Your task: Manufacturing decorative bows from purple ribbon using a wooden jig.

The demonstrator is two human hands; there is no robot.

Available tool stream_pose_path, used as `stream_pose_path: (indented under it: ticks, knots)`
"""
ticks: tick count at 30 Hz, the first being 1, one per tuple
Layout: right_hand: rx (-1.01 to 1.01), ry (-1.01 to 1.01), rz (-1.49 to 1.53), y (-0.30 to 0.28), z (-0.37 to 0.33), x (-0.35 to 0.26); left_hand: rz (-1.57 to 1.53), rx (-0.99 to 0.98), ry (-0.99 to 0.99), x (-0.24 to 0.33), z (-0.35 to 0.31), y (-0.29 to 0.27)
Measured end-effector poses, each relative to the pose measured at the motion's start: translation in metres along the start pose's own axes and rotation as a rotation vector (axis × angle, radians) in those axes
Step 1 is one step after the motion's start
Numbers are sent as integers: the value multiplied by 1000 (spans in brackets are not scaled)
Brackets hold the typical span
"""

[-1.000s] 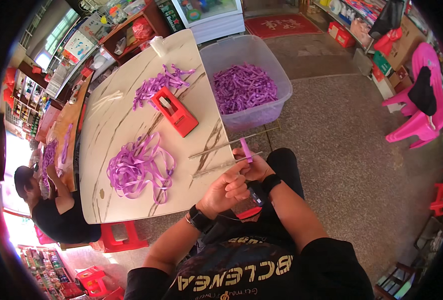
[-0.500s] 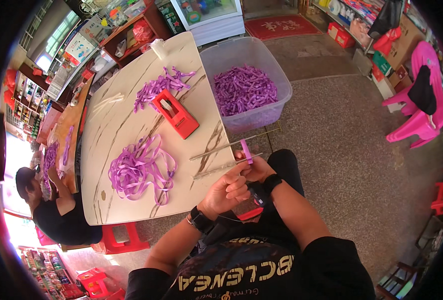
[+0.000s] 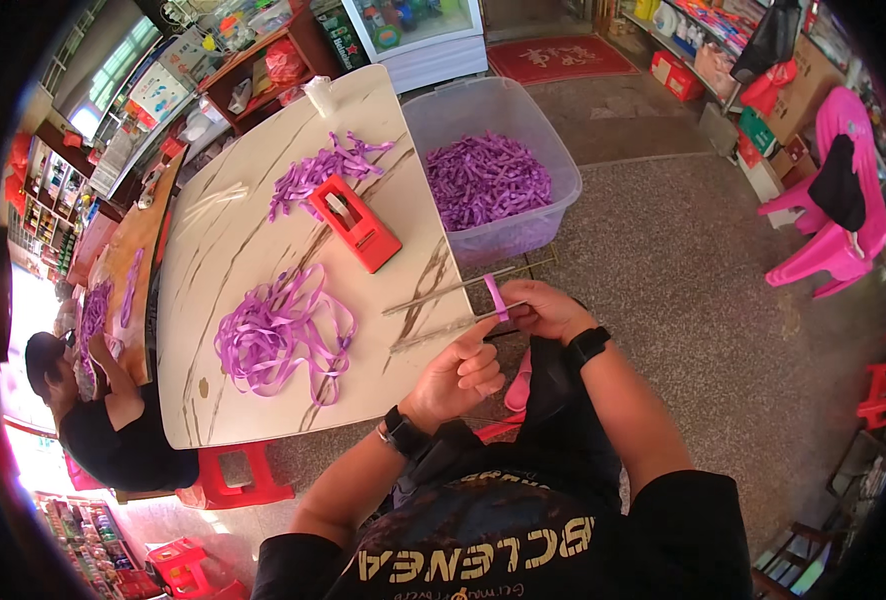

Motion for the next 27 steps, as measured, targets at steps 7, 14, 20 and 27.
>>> stream_pose_path:
  ticks: [7, 14, 20, 27]
  knots:
    - [106, 92, -302, 0, -11, -31, -4, -1, -5, 0, 0, -2]
    - [241, 120, -516, 19, -31, -61, -5, 7, 1, 0, -1, -4]
    - [280, -94, -1069, 36, -30, -79, 30, -20, 4, 1, 0, -2]
    - [318, -161, -1234, 42, -30, -88, 43, -18, 4, 0, 0, -2]
Point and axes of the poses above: each hand's wrist, its own z-axis towards the middle knuckle, its own y-axis out of the palm, x = y × z, the point moved 7 cm from there along z, towards the middle knuckle, and after that the axes turned 4 degrees about -z, right-handed, at the moved point
